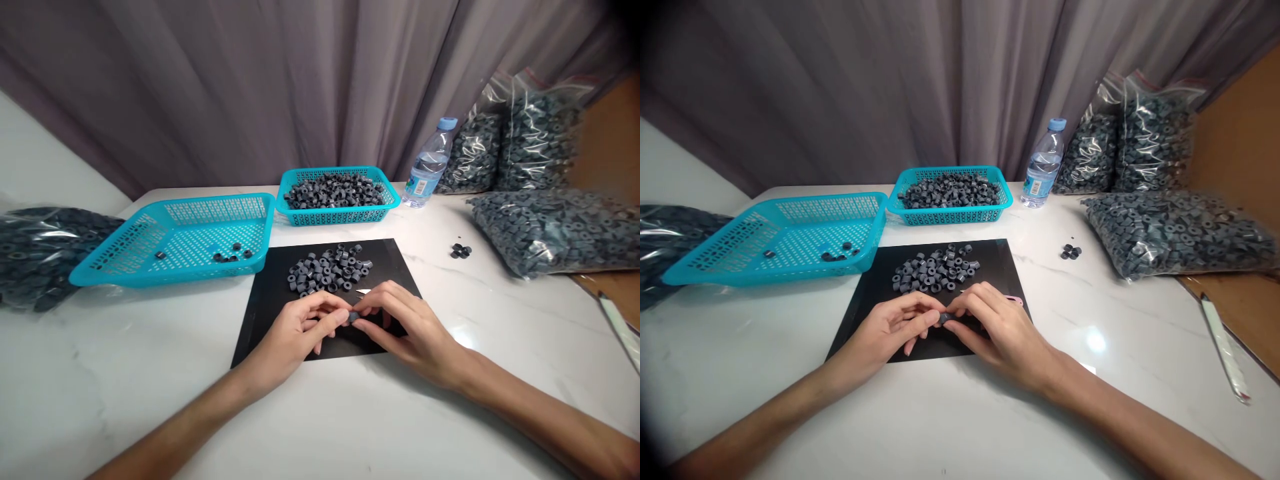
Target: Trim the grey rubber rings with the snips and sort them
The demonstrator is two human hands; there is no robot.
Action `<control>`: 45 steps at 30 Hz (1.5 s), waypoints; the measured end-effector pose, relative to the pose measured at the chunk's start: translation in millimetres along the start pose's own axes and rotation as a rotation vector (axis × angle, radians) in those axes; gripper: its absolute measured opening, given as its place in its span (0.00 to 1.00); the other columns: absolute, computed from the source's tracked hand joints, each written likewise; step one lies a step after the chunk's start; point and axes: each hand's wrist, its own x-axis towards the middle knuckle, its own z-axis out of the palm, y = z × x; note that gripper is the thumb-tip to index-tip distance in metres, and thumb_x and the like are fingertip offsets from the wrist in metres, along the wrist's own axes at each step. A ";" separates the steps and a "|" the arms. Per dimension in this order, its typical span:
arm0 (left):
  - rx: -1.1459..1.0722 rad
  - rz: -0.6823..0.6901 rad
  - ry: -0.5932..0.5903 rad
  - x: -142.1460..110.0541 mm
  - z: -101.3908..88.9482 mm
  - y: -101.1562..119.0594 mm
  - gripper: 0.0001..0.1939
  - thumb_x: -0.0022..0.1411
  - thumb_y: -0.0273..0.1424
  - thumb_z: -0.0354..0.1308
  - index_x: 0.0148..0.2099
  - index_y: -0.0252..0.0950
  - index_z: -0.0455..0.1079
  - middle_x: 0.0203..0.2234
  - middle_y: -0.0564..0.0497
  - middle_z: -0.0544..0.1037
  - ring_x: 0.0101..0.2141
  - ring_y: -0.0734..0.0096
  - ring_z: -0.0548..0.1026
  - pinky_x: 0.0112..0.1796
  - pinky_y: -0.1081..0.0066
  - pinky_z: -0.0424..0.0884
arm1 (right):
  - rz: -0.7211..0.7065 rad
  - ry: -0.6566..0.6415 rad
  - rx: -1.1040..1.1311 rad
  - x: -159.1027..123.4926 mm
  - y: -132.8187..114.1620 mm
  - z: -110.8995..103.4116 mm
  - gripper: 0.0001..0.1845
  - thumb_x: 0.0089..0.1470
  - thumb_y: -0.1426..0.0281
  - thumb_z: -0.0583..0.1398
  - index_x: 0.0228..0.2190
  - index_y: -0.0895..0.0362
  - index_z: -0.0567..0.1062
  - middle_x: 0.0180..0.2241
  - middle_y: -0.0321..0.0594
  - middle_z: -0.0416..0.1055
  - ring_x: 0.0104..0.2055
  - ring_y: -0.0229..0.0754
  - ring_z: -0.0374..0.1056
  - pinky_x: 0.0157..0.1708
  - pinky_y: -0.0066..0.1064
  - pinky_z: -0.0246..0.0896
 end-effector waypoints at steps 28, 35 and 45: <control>0.062 -0.024 -0.091 1.8 -3.2 6.6 0.23 0.72 0.43 0.52 0.33 0.31 0.74 0.28 0.51 0.76 0.24 0.78 0.66 0.28 0.74 0.64 | -0.010 -0.016 0.024 0.1 1.0 0.5 0.07 0.68 0.71 0.59 0.47 0.56 0.72 0.38 0.41 0.72 0.40 0.41 0.67 0.38 0.34 0.65; 0.069 -0.023 -0.140 -2.0 -4.1 9.7 0.19 0.72 0.44 0.53 0.42 0.36 0.78 0.36 0.50 0.80 0.32 0.73 0.70 0.32 0.74 0.65 | -0.015 0.006 0.011 -0.6 -1.4 -1.4 0.04 0.68 0.70 0.58 0.44 0.56 0.71 0.35 0.40 0.70 0.37 0.39 0.66 0.34 0.33 0.63; 0.055 -0.010 -0.147 0.2 -5.7 5.7 0.16 0.69 0.43 0.57 0.42 0.35 0.78 0.35 0.49 0.80 0.30 0.72 0.69 0.30 0.74 0.65 | -0.017 0.011 -0.018 -0.2 -0.2 -0.4 0.06 0.67 0.71 0.59 0.46 0.55 0.71 0.39 0.41 0.72 0.40 0.42 0.64 0.38 0.36 0.62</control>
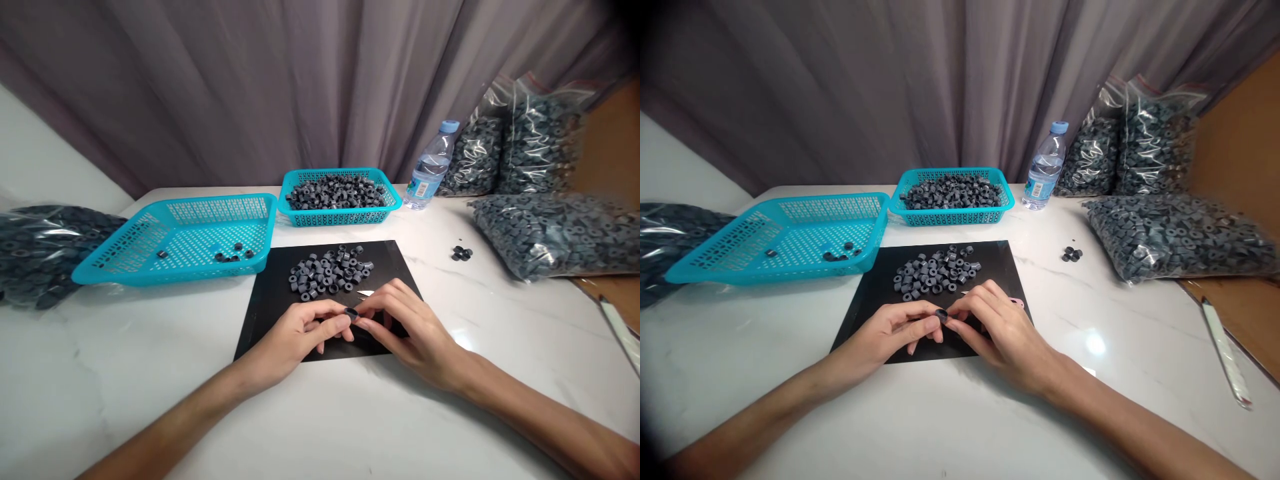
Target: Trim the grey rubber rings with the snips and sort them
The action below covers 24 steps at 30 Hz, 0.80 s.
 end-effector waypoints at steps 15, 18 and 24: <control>0.029 -0.002 0.018 0.3 0.5 1.7 0.16 0.69 0.43 0.57 0.46 0.36 0.79 0.34 0.49 0.80 0.29 0.72 0.69 0.29 0.74 0.65 | -0.014 -0.017 -0.004 1.8 -0.1 -0.9 0.09 0.67 0.71 0.59 0.48 0.55 0.71 0.40 0.41 0.72 0.41 0.43 0.63 0.39 0.36 0.64; 0.008 0.008 0.028 0.7 -0.3 -2.9 0.16 0.69 0.42 0.57 0.47 0.37 0.79 0.34 0.49 0.80 0.29 0.73 0.70 0.28 0.75 0.66 | -0.016 -0.014 -0.004 2.0 -0.3 -1.1 0.09 0.66 0.72 0.60 0.48 0.55 0.71 0.39 0.40 0.72 0.41 0.42 0.62 0.39 0.35 0.63; -0.091 0.023 0.062 2.2 1.7 -6.8 0.15 0.69 0.40 0.59 0.46 0.34 0.79 0.36 0.46 0.81 0.32 0.71 0.73 0.27 0.76 0.69 | 0.001 -0.021 -0.002 2.5 0.1 0.2 0.07 0.66 0.73 0.59 0.46 0.54 0.71 0.40 0.40 0.72 0.40 0.42 0.62 0.38 0.35 0.62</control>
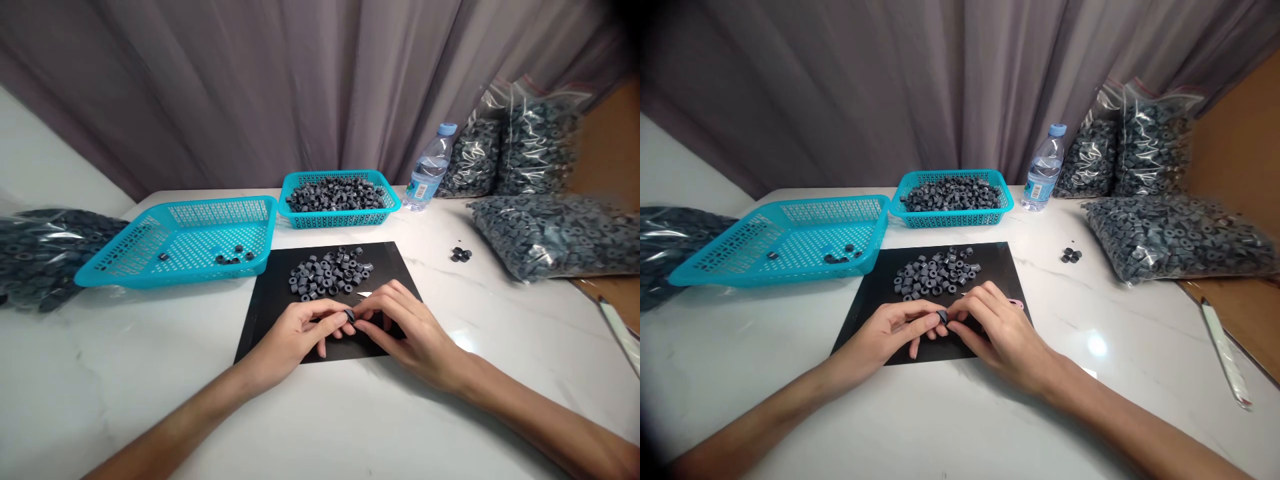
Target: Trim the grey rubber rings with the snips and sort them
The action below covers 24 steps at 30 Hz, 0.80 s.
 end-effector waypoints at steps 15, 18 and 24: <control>-0.019 0.012 0.035 2.9 -1.1 3.2 0.15 0.69 0.38 0.59 0.47 0.33 0.81 0.39 0.43 0.84 0.34 0.69 0.77 0.28 0.78 0.72 | 0.057 0.024 0.014 -1.3 0.3 1.4 0.08 0.66 0.76 0.57 0.46 0.55 0.71 0.37 0.39 0.69 0.41 0.40 0.62 0.38 0.33 0.61; -0.047 0.018 0.067 2.3 -1.5 0.4 0.13 0.67 0.37 0.62 0.46 0.33 0.81 0.39 0.44 0.85 0.34 0.70 0.79 0.28 0.78 0.73 | 0.069 0.027 0.017 -0.9 -0.2 2.1 0.08 0.66 0.76 0.56 0.46 0.56 0.70 0.37 0.38 0.67 0.41 0.39 0.62 0.39 0.33 0.61; -0.065 0.036 0.133 2.4 -3.2 -3.5 0.12 0.65 0.36 0.64 0.45 0.34 0.80 0.39 0.44 0.85 0.35 0.68 0.81 0.26 0.79 0.73 | 0.087 0.039 0.028 0.6 -0.4 1.5 0.06 0.67 0.75 0.56 0.45 0.56 0.70 0.36 0.39 0.67 0.40 0.40 0.62 0.38 0.33 0.61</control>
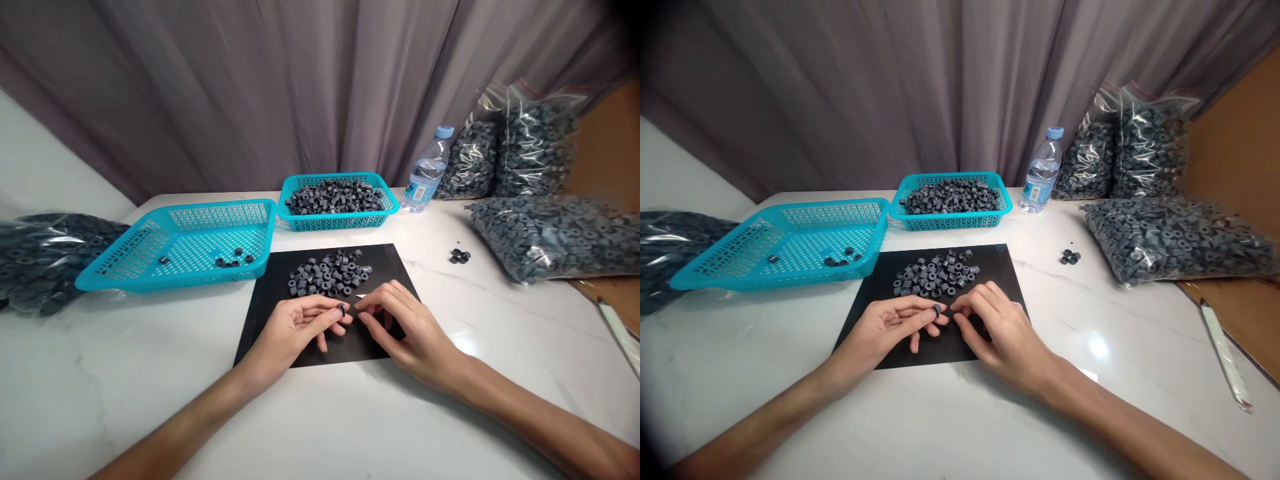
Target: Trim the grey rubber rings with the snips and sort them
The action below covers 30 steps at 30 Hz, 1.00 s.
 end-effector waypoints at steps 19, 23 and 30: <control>0.654 0.372 0.355 -7.6 -12.6 13.1 0.05 0.66 0.32 0.62 0.44 0.41 0.78 0.36 0.56 0.84 0.29 0.74 0.81 0.33 0.75 0.79 | 0.022 -0.021 0.009 -1.4 1.6 0.7 0.06 0.67 0.74 0.55 0.45 0.54 0.69 0.37 0.39 0.67 0.40 0.41 0.62 0.38 0.35 0.61; 0.671 0.449 0.520 -4.3 -32.3 21.2 0.07 0.68 0.35 0.60 0.45 0.39 0.76 0.38 0.53 0.84 0.35 0.69 0.83 0.31 0.74 0.78 | 0.010 -0.038 -0.034 -3.8 0.5 0.3 0.07 0.67 0.74 0.55 0.45 0.53 0.69 0.39 0.40 0.68 0.42 0.42 0.63 0.37 0.35 0.62; 1.101 0.512 0.733 0.4 -70.9 33.1 0.06 0.68 0.34 0.59 0.43 0.39 0.76 0.38 0.52 0.83 0.33 0.67 0.79 0.40 0.67 0.74 | -0.042 -0.102 -0.156 -4.8 -1.0 2.2 0.07 0.68 0.73 0.54 0.45 0.54 0.70 0.41 0.43 0.68 0.42 0.45 0.62 0.40 0.39 0.64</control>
